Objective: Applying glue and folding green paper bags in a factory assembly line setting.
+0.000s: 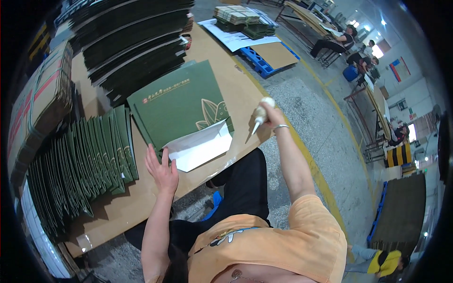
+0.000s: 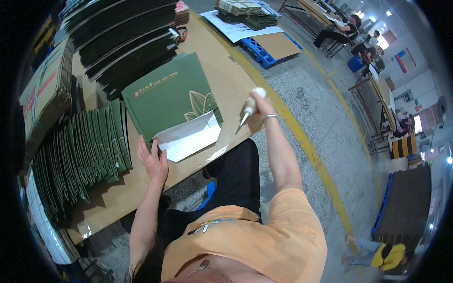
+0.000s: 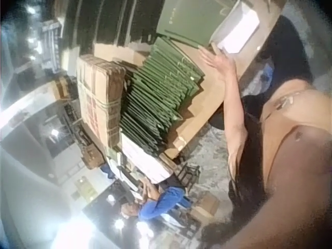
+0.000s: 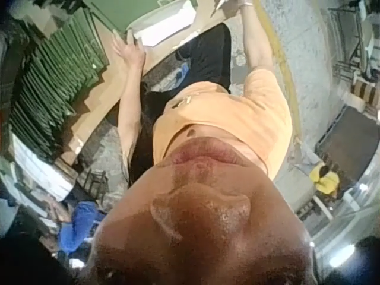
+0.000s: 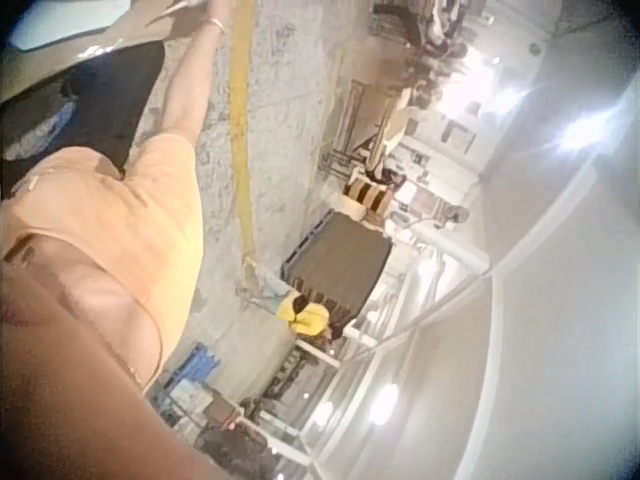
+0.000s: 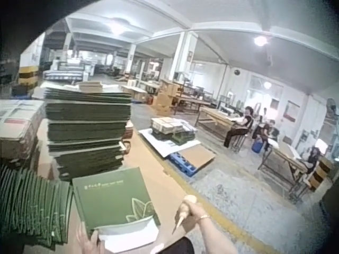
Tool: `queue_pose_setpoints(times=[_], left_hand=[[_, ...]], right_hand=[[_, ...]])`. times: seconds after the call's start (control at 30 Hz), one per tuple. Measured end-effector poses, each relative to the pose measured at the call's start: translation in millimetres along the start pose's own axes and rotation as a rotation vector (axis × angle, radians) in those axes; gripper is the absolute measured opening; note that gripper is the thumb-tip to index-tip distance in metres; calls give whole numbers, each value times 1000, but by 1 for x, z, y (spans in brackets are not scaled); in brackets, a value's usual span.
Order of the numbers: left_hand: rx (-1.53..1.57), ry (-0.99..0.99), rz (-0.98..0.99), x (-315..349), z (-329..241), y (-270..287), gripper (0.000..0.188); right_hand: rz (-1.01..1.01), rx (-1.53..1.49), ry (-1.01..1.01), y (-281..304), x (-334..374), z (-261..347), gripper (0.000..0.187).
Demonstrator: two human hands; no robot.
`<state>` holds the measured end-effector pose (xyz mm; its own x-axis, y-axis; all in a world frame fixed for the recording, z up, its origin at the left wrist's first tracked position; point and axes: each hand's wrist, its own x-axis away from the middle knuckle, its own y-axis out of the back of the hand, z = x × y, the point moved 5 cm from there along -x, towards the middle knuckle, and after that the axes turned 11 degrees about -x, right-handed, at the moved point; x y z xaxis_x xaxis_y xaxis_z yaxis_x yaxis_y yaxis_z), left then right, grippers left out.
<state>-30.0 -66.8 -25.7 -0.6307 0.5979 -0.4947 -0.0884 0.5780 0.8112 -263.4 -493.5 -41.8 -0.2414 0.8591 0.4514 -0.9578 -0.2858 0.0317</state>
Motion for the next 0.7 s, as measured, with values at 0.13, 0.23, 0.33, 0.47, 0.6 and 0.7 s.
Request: queue_pose_setpoints(times=[0.13, 0.23, 0.33, 0.47, 0.6, 0.7], left_hand=[[-47, 5, 1, 7, 14, 0, 58], [-35, 50, 73, 5, 17, -4, 62], [-19, 86, 110, -3, 14, -6, 64], [10, 145, 152, -5, 21, -12, 65], [61, 221, 240, -6, 21, -8, 67], [105, 254, 223, -5, 23, -6, 66]], right_hand=[[207, -356, 139, -22, 69, 44, 45], [257, -409, 119, -39, 114, 63, 45], [498, -397, 111, -70, 143, 61, 38], [598, -348, 267, -135, 183, 50, 40], [670, -117, 428, -197, 215, 38, 42], [627, 69, 666, -229, 232, 29, 53]])
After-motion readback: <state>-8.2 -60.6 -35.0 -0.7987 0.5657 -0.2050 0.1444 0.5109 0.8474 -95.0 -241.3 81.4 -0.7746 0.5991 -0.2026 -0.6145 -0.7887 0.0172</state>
